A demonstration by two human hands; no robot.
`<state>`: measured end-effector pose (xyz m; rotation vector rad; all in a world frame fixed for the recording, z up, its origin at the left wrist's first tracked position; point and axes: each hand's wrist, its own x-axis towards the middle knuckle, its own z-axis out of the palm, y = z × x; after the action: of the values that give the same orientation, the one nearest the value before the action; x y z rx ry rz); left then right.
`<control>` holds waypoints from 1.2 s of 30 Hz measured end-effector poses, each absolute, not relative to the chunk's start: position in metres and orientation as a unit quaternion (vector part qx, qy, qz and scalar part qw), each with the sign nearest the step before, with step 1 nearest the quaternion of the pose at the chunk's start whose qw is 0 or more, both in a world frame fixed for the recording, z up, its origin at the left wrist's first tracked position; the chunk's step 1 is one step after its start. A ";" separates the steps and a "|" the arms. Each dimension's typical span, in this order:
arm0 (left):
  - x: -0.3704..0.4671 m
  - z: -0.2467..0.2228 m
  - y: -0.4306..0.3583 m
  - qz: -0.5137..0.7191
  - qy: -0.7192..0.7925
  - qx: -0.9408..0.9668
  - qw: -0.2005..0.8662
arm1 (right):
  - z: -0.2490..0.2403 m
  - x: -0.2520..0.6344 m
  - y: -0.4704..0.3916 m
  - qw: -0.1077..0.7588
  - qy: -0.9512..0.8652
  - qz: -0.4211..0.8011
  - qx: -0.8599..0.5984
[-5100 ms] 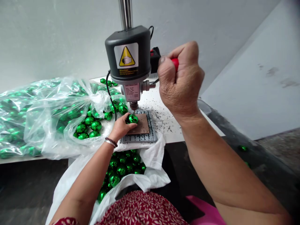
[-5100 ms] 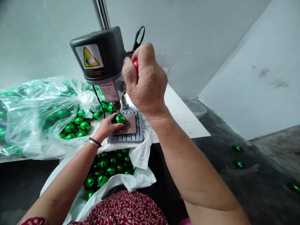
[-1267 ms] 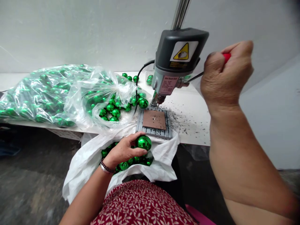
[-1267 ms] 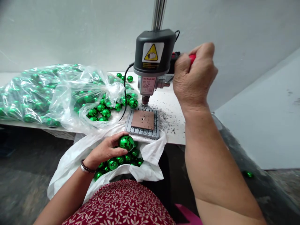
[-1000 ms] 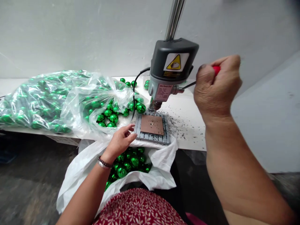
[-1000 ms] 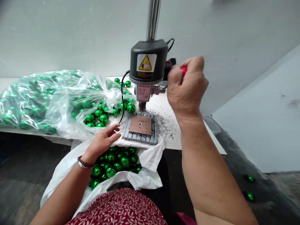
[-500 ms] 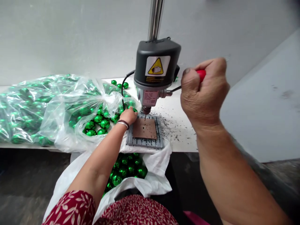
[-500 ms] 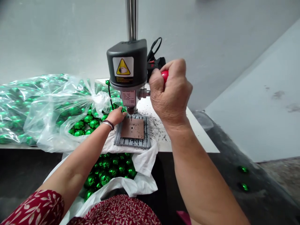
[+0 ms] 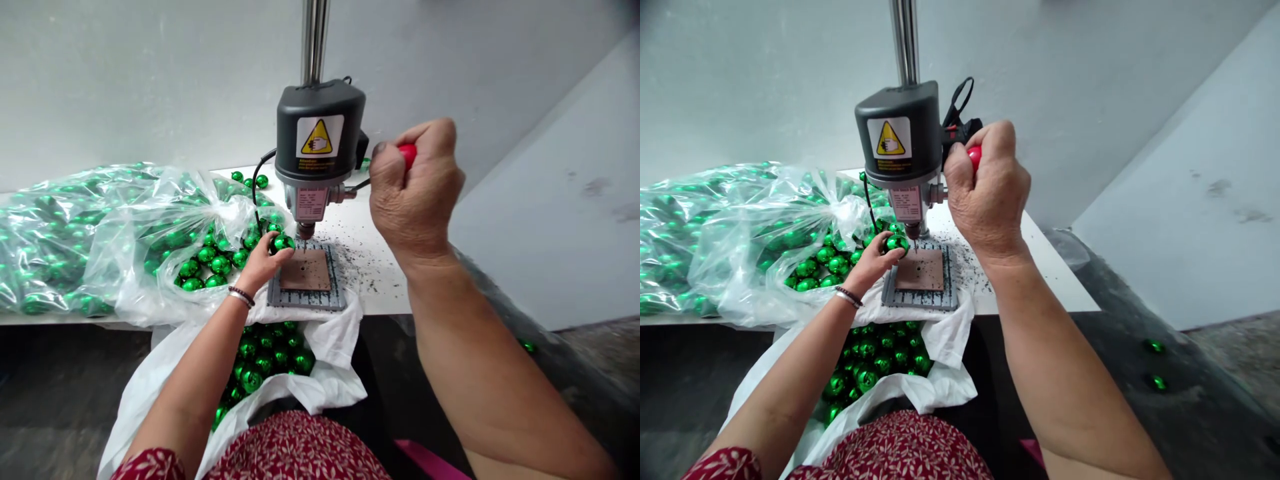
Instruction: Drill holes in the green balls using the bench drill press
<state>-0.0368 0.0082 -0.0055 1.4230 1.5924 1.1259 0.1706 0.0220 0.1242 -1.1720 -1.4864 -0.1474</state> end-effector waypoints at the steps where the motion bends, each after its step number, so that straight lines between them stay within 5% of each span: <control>1: -0.038 -0.007 0.002 0.447 0.596 0.525 0.412 | 0.124 0.170 0.022 0.579 -0.636 -0.063 -0.506; 6: -0.041 -0.008 -0.020 0.452 0.497 0.370 0.641 | 0.121 0.171 0.024 0.570 -0.644 -0.058 -0.507; 9: -0.040 -0.007 -0.026 0.473 0.459 0.313 0.684 | 0.120 0.171 0.024 0.581 -0.644 -0.065 -0.494; 22: -0.046 -0.013 -0.010 0.347 0.614 0.590 0.394 | 0.120 0.169 0.022 0.587 -0.640 -0.073 -0.490; 36: -0.037 -0.009 0.010 0.229 0.622 0.690 0.290 | 0.122 0.169 0.019 0.613 -0.642 -0.047 -0.459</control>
<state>-0.0366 0.0103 -0.0090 1.8411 1.6598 0.6109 0.1690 0.0193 0.1216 -1.0585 -1.4799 -0.1080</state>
